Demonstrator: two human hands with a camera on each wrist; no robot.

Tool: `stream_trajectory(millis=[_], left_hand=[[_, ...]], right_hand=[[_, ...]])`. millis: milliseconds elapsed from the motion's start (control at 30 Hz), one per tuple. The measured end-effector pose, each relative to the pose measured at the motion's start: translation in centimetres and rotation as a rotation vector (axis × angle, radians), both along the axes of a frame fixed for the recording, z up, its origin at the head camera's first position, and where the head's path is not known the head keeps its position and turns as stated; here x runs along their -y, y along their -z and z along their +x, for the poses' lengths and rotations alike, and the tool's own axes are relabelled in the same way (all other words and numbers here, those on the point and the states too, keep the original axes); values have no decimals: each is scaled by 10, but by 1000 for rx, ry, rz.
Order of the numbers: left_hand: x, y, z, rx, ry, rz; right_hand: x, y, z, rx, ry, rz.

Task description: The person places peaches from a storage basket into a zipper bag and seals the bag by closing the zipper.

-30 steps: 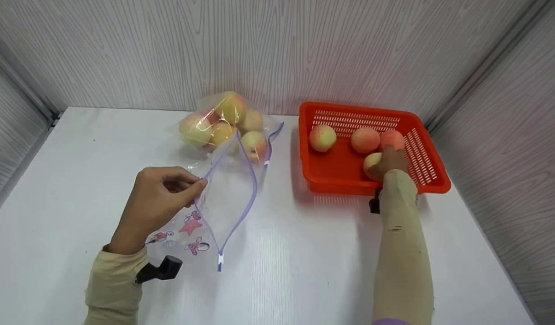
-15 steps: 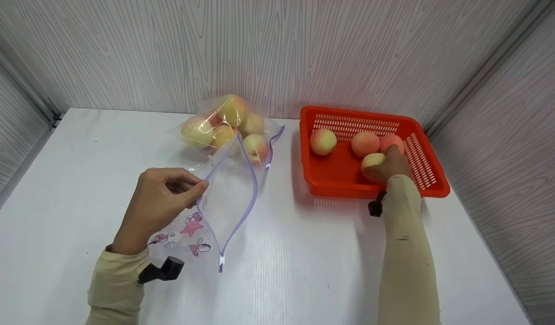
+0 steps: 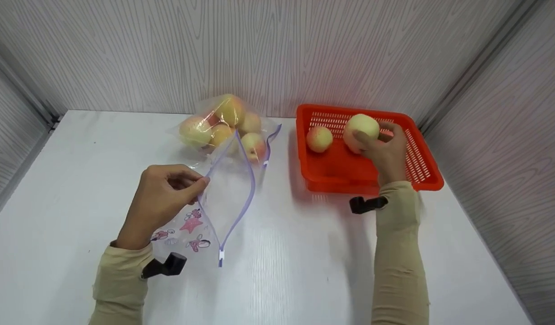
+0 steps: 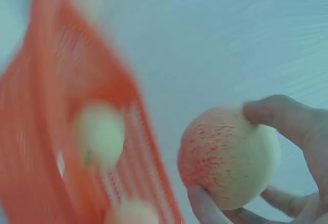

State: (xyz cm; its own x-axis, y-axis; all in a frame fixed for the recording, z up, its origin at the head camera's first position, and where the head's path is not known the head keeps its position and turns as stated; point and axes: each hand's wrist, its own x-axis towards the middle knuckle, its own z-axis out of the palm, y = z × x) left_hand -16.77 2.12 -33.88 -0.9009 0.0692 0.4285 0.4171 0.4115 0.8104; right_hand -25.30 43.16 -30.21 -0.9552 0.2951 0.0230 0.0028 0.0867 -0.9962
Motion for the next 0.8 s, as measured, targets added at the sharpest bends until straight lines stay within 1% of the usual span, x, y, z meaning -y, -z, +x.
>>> stream_trajectory(millis=[33, 133, 267, 367, 533, 800], left_hand=[[0, 0, 0, -1, -2, -2], [2, 0, -1, 5, -5, -5], [3, 1, -1, 6, -13, -1], [3, 0, -1, 7, -17, 3], [1, -2, 0, 6, -14, 7], [-4, -3, 2, 9, -4, -8]], right_hand=[[8, -2, 4, -17, -14, -57], [33, -4, 15, -79, -60, -152], [64, -3, 31, -180, -125, -227], [82, -1, 42, -239, -169, -290], [99, 0, 56, -289, -212, -363], [114, 3, 70, -373, -255, -448]])
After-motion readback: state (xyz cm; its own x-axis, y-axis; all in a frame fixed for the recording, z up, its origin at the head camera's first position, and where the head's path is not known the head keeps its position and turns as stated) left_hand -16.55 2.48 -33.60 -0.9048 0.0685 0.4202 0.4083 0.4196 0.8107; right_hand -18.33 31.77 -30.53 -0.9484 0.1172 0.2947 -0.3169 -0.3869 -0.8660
